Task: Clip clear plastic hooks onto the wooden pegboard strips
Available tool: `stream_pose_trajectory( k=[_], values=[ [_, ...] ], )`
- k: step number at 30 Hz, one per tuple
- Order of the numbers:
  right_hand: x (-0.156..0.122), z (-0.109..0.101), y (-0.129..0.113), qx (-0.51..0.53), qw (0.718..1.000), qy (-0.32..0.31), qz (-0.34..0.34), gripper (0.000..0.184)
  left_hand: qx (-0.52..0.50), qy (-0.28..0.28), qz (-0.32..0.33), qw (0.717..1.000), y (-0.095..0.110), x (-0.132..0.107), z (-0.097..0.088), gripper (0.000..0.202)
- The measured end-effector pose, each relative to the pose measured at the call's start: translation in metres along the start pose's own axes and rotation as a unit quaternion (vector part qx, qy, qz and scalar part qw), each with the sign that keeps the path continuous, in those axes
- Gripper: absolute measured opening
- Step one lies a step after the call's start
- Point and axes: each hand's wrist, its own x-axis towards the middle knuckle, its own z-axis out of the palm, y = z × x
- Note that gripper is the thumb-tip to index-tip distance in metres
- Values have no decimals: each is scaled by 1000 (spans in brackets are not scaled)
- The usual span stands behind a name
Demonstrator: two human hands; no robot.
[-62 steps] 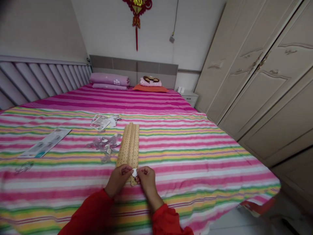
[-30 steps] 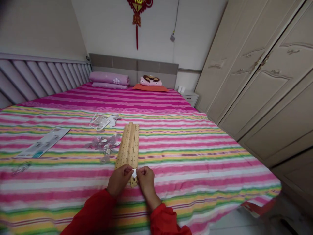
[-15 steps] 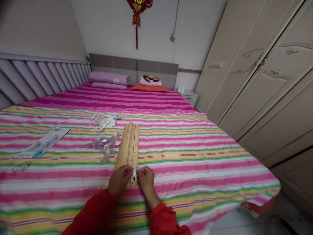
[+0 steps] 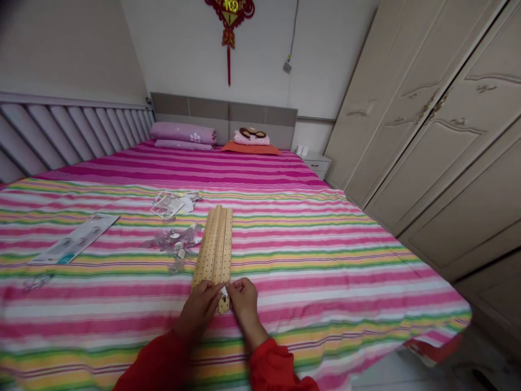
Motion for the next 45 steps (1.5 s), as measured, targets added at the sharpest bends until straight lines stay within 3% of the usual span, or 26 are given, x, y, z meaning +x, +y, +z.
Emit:
stream_pose_trajectory(
  k=[8, 15, 19, 21, 24, 27, 32, 41, 43, 45],
  values=[
    [0, 0, 1, -78, 995, 46, -51, 17, 59, -4, 20, 998, -2, 0, 5, 27],
    [-1, 1, 1, -106, 990, 59, -71, 20, 20, 0, 6, 1000, 5, 2, 2, 26],
    [-1, -1, 1, -53, 997, 37, -53, 33, -111, -38, -66, 991, -2, 18, -26, 22],
    [-1, -3, 0, -4, 1000, 4, -5, 41, -139, 20, -124, 982, -16, 32, -50, 23],
    [-1, -6, -1, 42, 997, -31, 49, 45, -94, 92, -158, 979, -49, 53, -86, 21],
    [0, -7, -1, 56, 997, -32, 48, 46, -9, 83, -108, 991, -81, 67, -107, 17],
    [1, -7, 0, 65, 996, -34, 55, 50, 96, 18, -48, 994, -104, 76, -111, 20],
    [0, -7, 1, 69, 996, -31, 53, 53, 110, -15, 17, 994, -104, 78, -111, 18],
    [0, -8, 1, 74, 995, -32, 52, 51, 84, 1, 14, 996, -103, 79, -115, 16],
    [0, -8, 1, 78, 995, -34, 50, 50, 31, 54, -21, 998, -102, 79, -119, 12]
  ],
)
